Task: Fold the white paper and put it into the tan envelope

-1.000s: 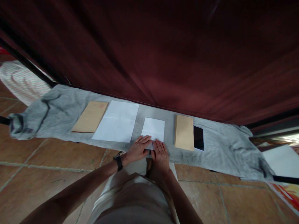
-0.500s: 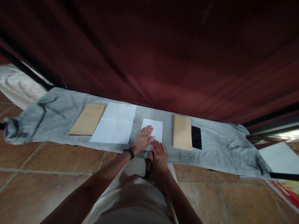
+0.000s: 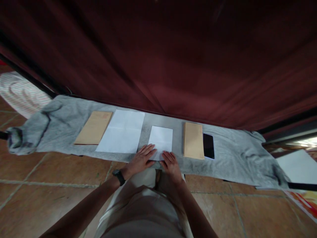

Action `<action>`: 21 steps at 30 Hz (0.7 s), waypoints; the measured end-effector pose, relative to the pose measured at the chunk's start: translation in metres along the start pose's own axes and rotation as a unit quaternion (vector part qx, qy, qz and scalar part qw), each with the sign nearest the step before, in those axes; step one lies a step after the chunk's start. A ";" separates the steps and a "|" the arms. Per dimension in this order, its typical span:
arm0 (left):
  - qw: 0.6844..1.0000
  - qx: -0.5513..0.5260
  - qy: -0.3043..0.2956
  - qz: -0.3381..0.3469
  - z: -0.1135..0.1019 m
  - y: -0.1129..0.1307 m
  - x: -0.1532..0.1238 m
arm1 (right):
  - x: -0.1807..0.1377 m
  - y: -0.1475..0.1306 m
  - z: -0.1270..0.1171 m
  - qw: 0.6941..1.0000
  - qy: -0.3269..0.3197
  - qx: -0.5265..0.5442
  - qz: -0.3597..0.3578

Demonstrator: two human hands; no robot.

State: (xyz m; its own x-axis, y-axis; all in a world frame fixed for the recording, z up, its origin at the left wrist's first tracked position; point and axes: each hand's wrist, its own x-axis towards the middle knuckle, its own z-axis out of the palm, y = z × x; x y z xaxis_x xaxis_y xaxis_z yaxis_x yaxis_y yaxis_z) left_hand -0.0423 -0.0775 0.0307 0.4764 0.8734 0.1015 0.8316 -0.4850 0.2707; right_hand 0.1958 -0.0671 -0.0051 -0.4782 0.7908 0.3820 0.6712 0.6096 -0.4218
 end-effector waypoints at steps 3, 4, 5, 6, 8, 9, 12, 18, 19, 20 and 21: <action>1.000 0.017 -0.025 -0.006 -0.010 0.007 0.002 | 0.003 0.002 -0.005 1.000 -0.024 -0.011 -0.011; 0.999 0.023 -0.033 -0.008 -0.012 0.010 0.004 | 0.004 0.002 -0.007 0.999 -0.031 -0.016 -0.014; 0.999 0.027 -0.040 -0.012 -0.014 0.013 0.007 | 0.004 0.002 -0.009 0.999 -0.036 -0.022 -0.017; 0.998 0.031 -0.045 -0.016 -0.015 0.016 0.009 | 0.005 0.002 -0.010 0.999 -0.041 -0.027 -0.021; 0.998 0.037 -0.055 -0.020 -0.016 0.021 0.012 | 0.006 0.003 -0.013 0.998 -0.049 -0.031 -0.031; 0.997 0.040 -0.057 -0.021 -0.015 0.022 0.014 | 0.007 0.004 -0.015 0.997 -0.053 -0.031 -0.035; 0.997 0.046 -0.056 -0.023 -0.013 0.024 0.017 | 0.008 0.007 -0.020 0.996 -0.064 -0.027 -0.046; 0.999 0.003 -0.023 -0.031 -0.018 0.016 0.017 | 0.005 0.013 -0.027 0.998 -0.052 0.014 -0.030; 0.999 -0.011 -0.014 -0.028 -0.019 0.014 0.014 | 0.003 0.015 -0.028 0.999 -0.043 0.026 -0.019; 0.999 -0.027 -0.005 -0.026 -0.020 0.013 0.011 | 0.001 0.017 -0.029 0.999 -0.035 0.040 -0.008; 0.998 -0.045 0.010 -0.031 -0.019 0.012 0.008 | -0.002 0.018 -0.030 0.998 -0.029 0.055 0.002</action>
State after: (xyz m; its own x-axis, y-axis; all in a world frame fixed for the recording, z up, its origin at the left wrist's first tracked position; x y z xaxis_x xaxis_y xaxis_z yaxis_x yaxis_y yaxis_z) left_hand -0.0342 -0.0758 0.0533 0.4189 0.9025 0.1002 0.8294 -0.4252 0.3623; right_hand 0.2261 -0.0587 0.0115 -0.5088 0.7937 0.3335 0.6088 0.6056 -0.5125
